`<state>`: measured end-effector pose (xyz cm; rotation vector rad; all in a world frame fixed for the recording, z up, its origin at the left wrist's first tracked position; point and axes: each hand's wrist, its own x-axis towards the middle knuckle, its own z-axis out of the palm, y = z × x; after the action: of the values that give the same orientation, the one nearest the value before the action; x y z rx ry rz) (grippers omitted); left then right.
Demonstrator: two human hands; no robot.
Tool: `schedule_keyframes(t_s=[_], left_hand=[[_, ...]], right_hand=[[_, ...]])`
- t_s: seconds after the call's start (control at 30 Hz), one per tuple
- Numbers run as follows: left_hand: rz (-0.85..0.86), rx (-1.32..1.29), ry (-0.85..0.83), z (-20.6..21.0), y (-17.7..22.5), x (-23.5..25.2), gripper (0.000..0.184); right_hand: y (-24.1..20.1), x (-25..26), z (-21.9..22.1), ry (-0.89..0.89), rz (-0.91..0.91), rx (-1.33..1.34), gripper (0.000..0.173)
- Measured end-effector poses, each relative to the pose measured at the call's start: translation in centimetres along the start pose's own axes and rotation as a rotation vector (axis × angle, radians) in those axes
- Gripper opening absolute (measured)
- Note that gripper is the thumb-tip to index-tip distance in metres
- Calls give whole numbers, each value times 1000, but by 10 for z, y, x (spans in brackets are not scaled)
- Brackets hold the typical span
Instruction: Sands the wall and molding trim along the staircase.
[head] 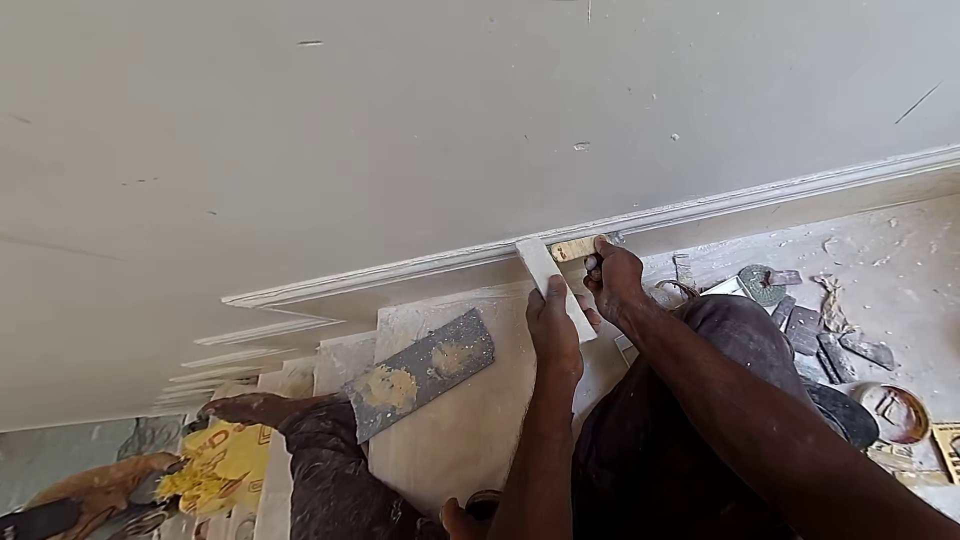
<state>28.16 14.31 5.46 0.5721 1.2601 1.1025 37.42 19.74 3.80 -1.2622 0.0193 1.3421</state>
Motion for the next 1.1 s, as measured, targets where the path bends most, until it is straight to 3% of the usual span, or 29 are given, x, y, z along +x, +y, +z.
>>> schedule_keyframes(t_s=[0.2, 0.37, 0.5, 0.67, 0.8, 0.97, 1.1], left_hand=[[211, -184, 187, 6, -4, -6, 27], [44, 78, -60, 4, 0, -12, 32], [214, -96, 63, 8, -4, -13, 29], [7, 73, -51, 14, -7, -14, 33], [157, -108, 35, 18, -10, -15, 29], [33, 71, -83, 20, -11, -17, 32], [180, -134, 50, 20, -11, -15, 27]], right_hand=[[-8, -3, -9, -15, 44, 6, 30], [-13, -1, -15, 6, 21, -32, 34], [-18, -1, -20, -15, 36, -49, 31], [-22, 1, -26, 16, 22, -59, 30], [-28, -2, -31, -2, 39, -58, 31], [-28, 1, -31, 5, 36, -30, 30], [-28, 1, -31, 2, 38, -30, 30]])
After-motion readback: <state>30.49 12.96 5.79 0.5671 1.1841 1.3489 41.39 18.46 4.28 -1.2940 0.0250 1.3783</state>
